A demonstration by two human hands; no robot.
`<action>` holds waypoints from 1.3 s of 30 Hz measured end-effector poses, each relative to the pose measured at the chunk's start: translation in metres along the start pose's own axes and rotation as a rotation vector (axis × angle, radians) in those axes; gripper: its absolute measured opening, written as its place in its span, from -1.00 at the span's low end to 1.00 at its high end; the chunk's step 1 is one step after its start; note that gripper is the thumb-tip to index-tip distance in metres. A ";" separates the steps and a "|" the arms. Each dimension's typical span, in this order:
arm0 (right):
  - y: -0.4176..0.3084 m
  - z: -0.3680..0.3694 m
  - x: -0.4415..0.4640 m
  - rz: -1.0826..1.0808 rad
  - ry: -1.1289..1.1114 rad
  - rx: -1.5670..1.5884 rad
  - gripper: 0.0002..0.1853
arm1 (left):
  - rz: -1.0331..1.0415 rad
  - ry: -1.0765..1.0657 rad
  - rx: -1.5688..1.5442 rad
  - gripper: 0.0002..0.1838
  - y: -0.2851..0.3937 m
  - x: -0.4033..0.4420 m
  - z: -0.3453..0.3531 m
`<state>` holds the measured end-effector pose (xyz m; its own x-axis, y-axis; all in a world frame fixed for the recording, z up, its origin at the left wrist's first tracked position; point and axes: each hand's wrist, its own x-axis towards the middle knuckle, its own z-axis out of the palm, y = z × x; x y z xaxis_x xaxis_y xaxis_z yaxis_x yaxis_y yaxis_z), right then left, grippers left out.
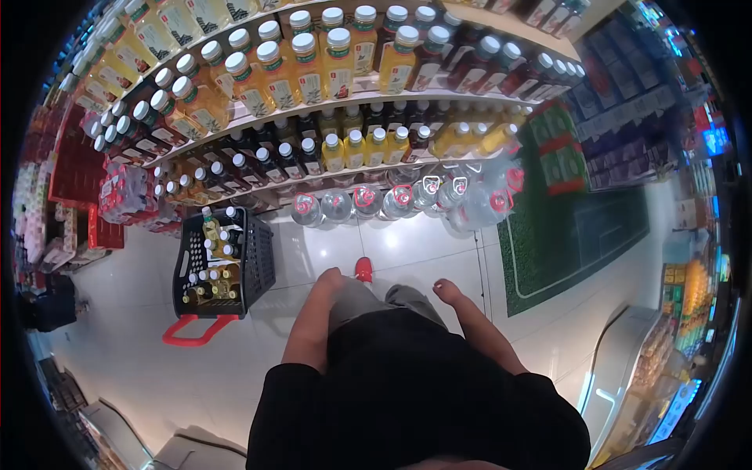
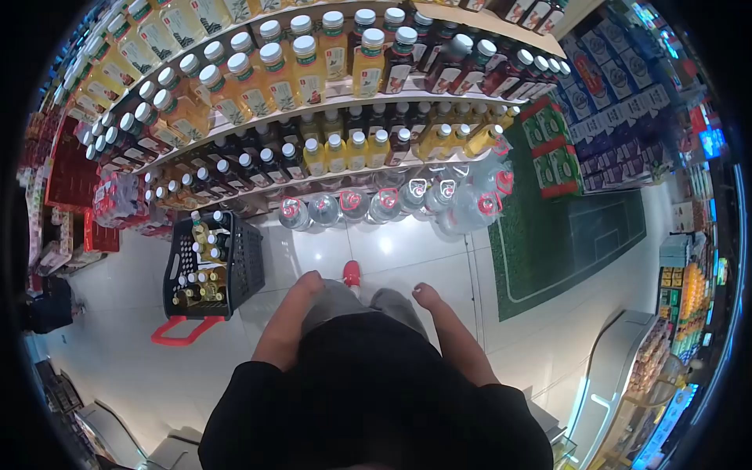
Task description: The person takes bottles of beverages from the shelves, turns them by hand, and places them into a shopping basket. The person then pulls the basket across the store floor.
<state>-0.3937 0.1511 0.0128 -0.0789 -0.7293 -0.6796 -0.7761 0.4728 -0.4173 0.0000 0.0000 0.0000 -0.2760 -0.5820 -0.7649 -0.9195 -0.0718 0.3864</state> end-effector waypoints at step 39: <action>-0.322 -0.235 0.366 -0.561 0.264 -0.543 -0.40 | -0.540 0.264 -0.710 -0.60 0.074 -0.038 0.009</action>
<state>-0.3199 -0.3845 0.0399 0.3189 -0.9101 -0.2646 -0.9330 -0.2523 -0.2566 -0.0599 0.0241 0.0529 0.2920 -0.4846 -0.8245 -0.4938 -0.8147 0.3040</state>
